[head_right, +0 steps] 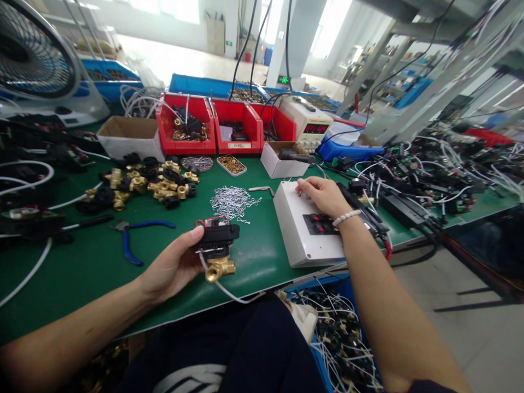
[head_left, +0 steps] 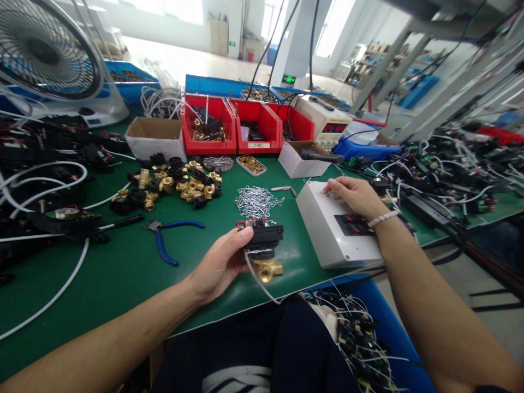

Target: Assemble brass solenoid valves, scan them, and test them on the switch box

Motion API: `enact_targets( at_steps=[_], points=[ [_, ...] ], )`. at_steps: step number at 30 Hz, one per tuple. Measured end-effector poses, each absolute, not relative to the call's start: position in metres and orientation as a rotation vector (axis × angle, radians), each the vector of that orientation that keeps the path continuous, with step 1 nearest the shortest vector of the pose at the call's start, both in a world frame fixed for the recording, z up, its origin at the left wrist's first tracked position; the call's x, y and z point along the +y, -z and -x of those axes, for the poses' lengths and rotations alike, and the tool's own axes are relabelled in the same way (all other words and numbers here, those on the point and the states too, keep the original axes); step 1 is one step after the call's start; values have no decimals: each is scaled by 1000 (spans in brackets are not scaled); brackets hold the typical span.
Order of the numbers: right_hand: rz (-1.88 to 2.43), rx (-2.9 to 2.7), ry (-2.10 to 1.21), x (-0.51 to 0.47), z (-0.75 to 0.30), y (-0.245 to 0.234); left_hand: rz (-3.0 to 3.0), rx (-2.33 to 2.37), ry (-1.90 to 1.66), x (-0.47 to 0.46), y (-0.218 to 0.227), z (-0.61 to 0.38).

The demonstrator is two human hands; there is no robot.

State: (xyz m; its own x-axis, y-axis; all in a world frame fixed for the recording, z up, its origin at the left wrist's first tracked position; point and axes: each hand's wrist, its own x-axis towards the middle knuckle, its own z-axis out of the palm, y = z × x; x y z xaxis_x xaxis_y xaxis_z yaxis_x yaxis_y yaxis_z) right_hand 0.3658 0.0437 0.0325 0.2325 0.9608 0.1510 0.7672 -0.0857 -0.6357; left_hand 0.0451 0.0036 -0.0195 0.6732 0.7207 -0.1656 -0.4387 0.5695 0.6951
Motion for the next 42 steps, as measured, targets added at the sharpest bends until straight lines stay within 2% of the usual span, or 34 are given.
enact_targets(
  at_steps=[42],
  points=[
    [1823,-1612,-370,45,-369,-30,-707,498,-717,5,19,-44]
  ],
)
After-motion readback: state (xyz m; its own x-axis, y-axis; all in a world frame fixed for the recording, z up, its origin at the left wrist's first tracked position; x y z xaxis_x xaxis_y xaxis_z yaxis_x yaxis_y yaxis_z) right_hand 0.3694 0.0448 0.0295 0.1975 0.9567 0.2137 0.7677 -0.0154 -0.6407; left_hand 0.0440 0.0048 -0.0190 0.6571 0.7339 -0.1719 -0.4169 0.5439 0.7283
